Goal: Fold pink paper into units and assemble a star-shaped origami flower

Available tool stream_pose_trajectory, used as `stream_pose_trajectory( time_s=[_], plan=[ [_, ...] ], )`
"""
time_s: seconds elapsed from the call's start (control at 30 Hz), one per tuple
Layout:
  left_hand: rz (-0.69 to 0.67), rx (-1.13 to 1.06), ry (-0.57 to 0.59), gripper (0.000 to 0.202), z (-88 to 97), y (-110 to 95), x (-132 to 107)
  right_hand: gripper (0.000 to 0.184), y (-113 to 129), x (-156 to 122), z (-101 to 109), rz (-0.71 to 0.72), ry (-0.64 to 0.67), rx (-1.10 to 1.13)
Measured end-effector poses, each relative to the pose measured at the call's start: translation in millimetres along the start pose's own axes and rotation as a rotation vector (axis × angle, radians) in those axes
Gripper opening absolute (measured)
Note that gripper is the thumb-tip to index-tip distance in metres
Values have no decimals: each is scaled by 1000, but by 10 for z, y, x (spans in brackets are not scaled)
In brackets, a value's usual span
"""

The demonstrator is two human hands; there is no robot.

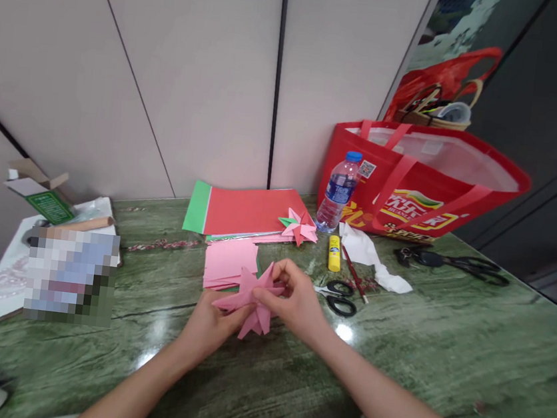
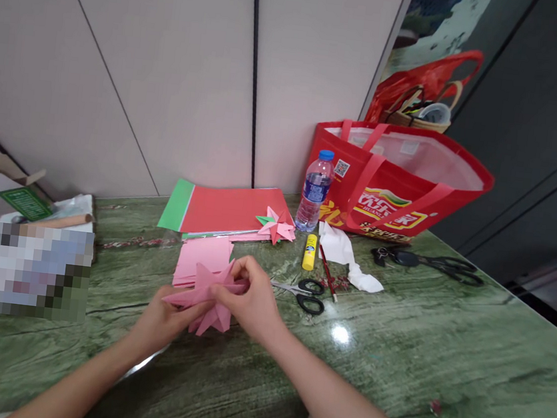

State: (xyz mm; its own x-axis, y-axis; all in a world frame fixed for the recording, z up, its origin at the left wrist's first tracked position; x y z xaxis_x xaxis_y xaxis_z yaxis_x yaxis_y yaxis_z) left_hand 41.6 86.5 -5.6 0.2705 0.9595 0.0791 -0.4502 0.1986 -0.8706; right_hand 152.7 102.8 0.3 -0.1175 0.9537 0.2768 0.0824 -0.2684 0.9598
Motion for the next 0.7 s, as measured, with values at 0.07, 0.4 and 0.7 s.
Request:
stream_pose_trajectory(
  time_s=[0.07,0.4,0.7],
  plan=[
    [24,-27,13,34,-24,37,-8,28,-3,5,-4,-20,14,36],
    [143,-120,-3,26,-20,194,-12,16,-77,34,-9,-104,40,108],
    [270,-430,-187,22,132,361,-16,50,-175,51,68,-103,-40,177]
  ],
)
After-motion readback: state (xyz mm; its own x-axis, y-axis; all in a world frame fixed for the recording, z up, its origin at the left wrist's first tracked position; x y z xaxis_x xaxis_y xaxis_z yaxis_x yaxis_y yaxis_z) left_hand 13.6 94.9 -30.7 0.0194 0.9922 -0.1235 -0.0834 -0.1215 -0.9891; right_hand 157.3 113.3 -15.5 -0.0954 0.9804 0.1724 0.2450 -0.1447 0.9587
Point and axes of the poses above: each hand's wrist, its own x-axis towards the middle knuckle, its own z-axis out of the back of the hand, y = z × x, the point moved 10 cm from there along x, towards the middle knuckle, and after that the axes turned 10 degrees about x, right-handed, at the moved point
